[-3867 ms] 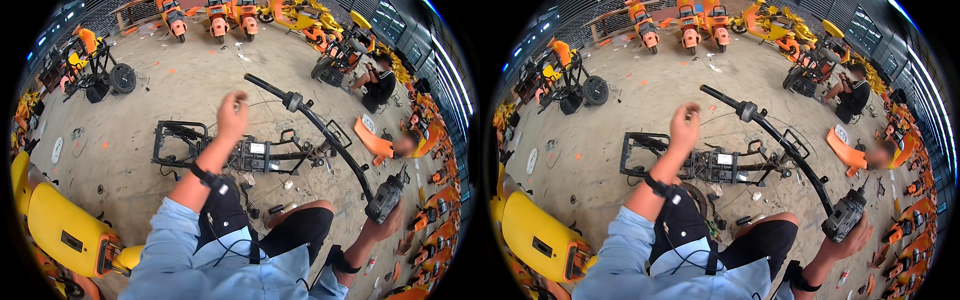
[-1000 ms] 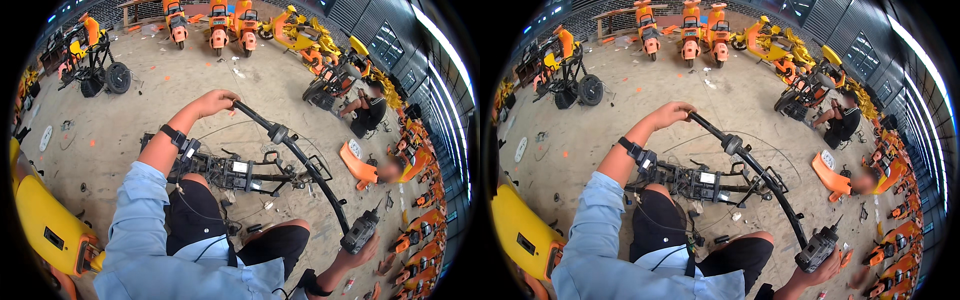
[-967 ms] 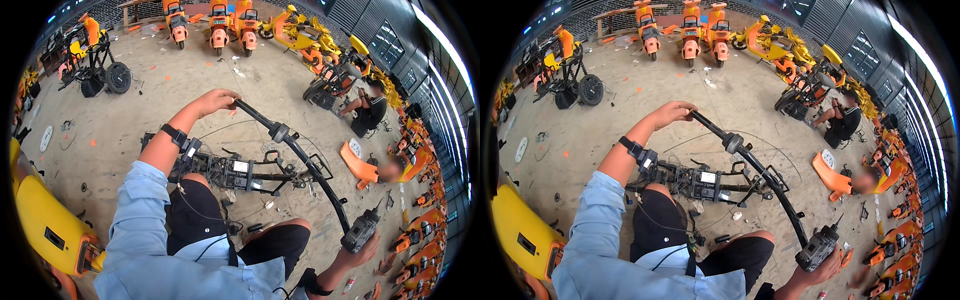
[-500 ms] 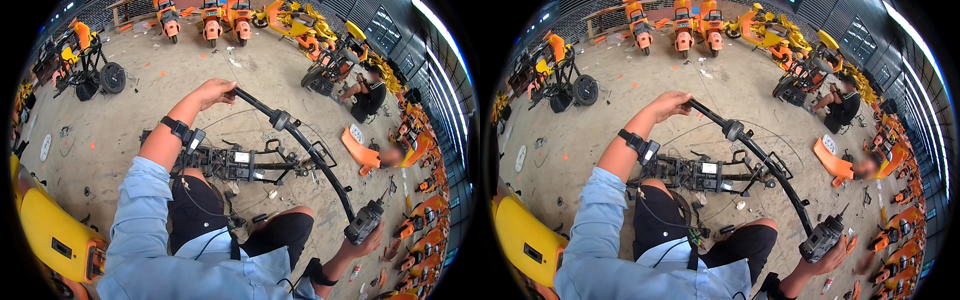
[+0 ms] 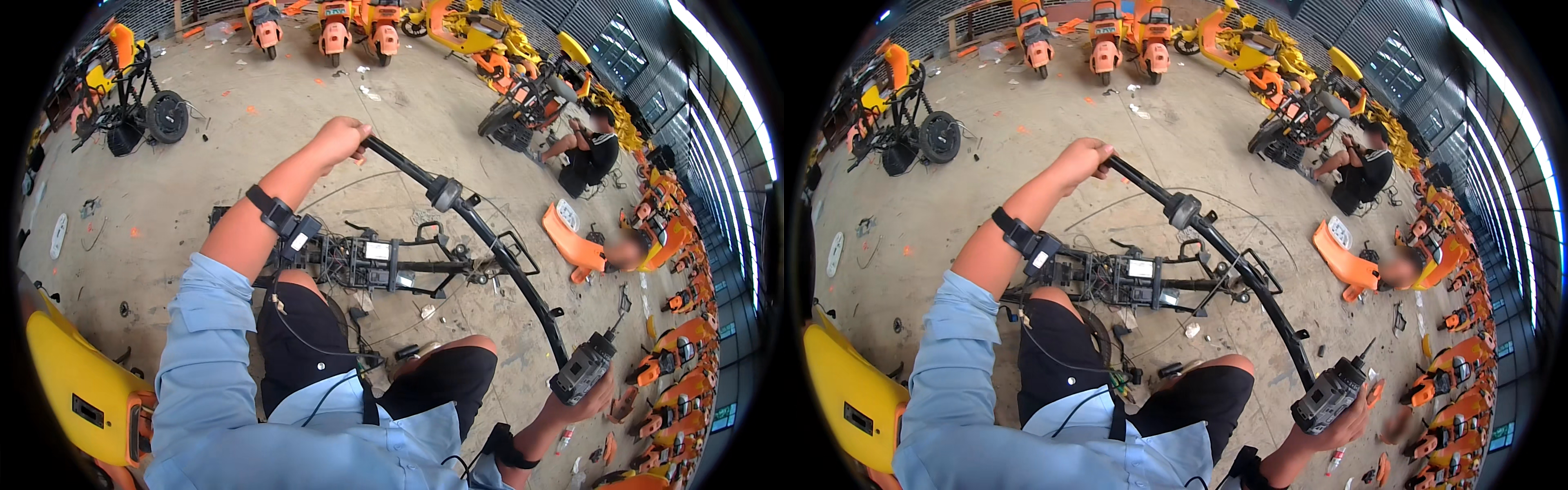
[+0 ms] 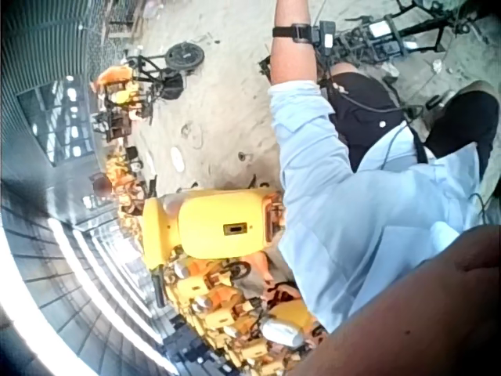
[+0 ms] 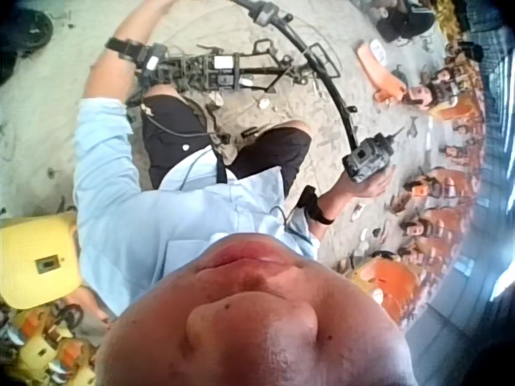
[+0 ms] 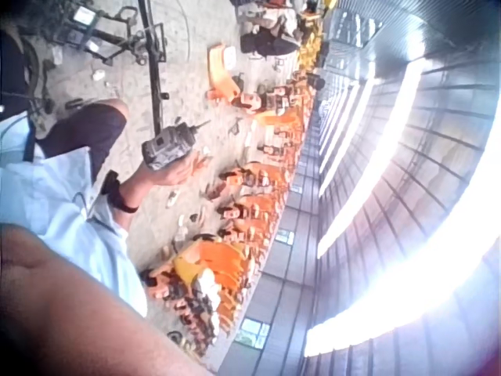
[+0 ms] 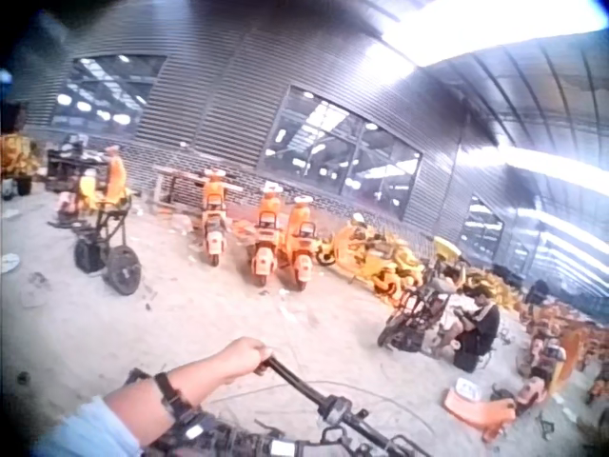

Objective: The person uses a drill to secure components onto the handlebar of an electric scooter frame and handles wires and mechanical parts while sitting on the floor of a large assembly area.

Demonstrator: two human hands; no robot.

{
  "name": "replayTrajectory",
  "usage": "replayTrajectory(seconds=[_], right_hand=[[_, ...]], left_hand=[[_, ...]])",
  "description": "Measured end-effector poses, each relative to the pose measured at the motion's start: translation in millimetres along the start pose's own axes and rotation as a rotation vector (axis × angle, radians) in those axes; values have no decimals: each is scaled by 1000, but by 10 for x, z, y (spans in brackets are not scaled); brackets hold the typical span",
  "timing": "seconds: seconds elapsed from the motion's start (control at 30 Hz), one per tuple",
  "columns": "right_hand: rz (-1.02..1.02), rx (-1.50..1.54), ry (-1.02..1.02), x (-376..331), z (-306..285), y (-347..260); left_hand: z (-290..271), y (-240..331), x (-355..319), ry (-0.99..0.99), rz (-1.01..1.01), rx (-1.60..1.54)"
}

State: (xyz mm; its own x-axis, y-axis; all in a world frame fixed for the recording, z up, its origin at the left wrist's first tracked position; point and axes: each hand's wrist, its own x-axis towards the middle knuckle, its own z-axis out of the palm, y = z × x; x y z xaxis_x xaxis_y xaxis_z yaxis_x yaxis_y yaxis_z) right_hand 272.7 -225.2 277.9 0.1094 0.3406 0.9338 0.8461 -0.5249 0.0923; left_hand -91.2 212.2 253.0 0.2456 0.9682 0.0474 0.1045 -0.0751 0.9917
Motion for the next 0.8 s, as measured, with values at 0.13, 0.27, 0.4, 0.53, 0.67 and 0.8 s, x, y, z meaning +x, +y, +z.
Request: replayTrajectory(seconds=[0.13, 0.27, 0.4, 0.53, 0.67, 0.8], right_hand=[[8, 14, 2, 22, 24, -40], [19, -39, 14, 64, 31, -38], [25, -44, 7, 112, 11, -38], [29, -35, 1, 104, 20, -51], [21, -48, 17, 66, 18, -13], [15, -53, 10, 47, -3, 21]], left_hand=[[-17, -100, -17, -3, -34, -114], [-30, -176, -54, -1, -46, -200], [-16, -93, -20, 13, -49, -78], [-52, -84, 7, 53, -13, 11], [32, -126, -13, 55, 37, -65], [65, -149, -83, 63, 19, -140]])
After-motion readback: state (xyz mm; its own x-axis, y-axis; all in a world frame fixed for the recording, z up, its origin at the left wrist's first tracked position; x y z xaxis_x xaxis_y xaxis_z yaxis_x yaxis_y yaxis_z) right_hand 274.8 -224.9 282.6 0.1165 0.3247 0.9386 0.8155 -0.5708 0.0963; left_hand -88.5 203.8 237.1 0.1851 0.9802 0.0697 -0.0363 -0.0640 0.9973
